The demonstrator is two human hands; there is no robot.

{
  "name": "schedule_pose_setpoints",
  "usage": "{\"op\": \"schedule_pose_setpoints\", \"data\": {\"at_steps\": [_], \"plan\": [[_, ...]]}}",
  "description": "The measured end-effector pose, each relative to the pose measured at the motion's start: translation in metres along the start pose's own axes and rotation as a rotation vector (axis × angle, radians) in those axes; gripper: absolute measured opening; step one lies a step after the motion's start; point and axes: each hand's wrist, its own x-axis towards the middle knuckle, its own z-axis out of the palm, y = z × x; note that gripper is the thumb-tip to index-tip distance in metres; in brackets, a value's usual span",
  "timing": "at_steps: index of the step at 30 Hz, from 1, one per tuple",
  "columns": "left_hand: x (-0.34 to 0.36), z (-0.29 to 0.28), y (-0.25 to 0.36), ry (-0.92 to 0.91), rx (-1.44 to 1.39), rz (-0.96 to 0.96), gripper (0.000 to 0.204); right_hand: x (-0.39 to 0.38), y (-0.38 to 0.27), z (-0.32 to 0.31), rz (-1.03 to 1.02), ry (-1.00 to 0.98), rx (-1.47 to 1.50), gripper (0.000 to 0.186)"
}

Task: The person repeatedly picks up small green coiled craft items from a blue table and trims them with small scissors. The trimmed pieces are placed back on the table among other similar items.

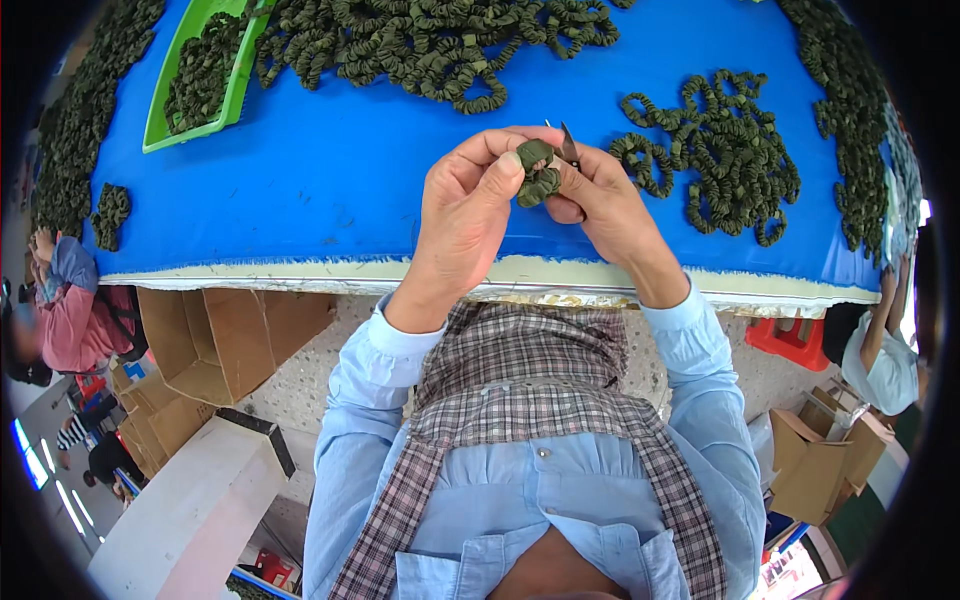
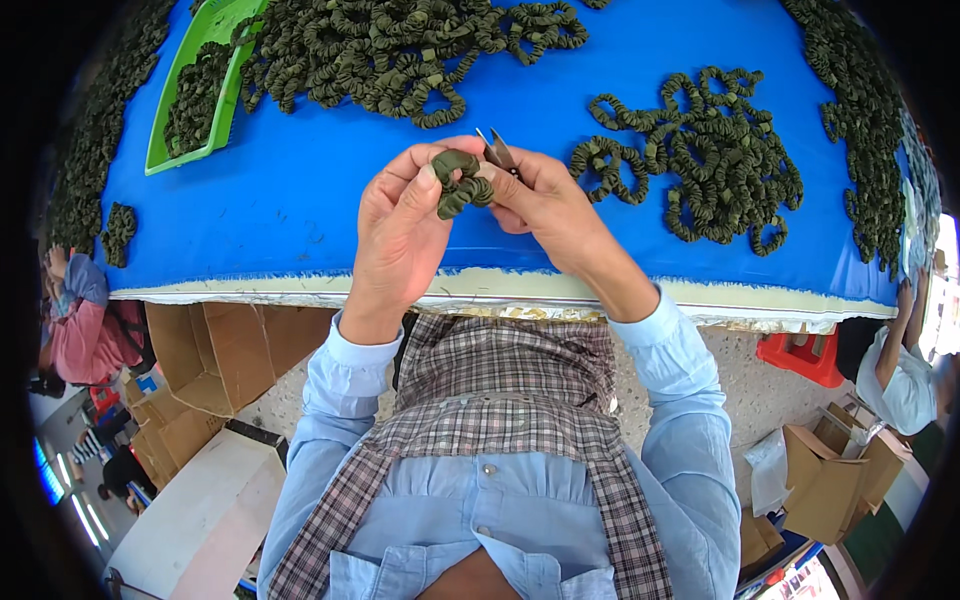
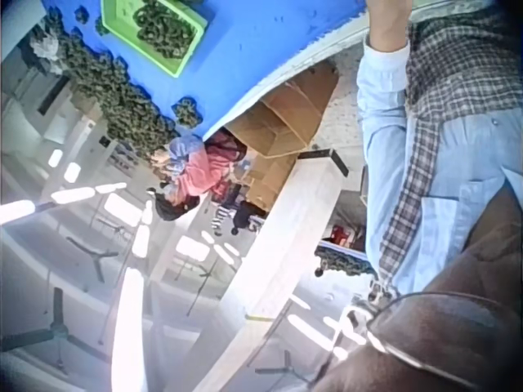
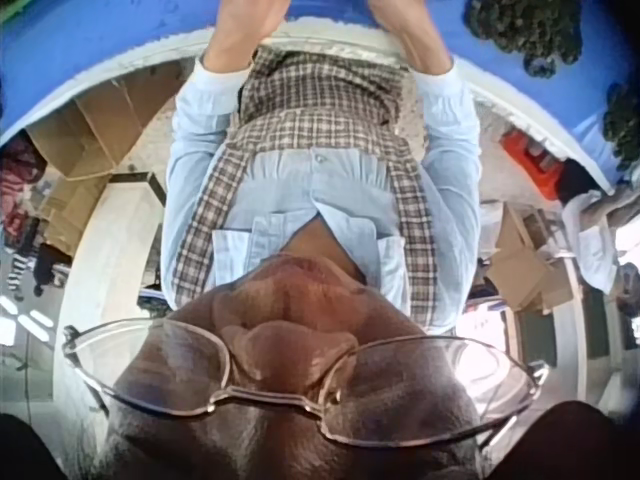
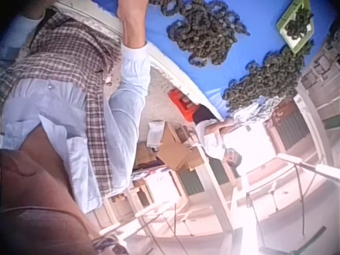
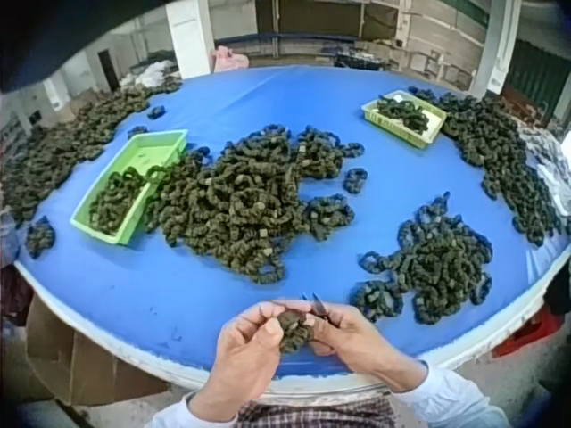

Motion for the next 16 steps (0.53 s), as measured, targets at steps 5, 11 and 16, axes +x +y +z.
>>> {"op": "schedule_pose_setpoints", "data": {"at_steps": [5,11,16], "plan": [[-0.007,0.001,0.001,0.107,0.039,0.006,0.025,-0.015,-0.006,0.003,-0.584,0.284,-0.870,0.040],[-0.012,0.008,0.001,0.139,0.180,0.035,0.022,-0.027,-0.027,0.005,-0.837,0.343,-0.912,0.037],[-0.015,0.009,0.005,0.124,0.246,-0.006,0.023,-0.027,-0.034,0.002,-1.006,0.281,-1.056,0.027]]}}
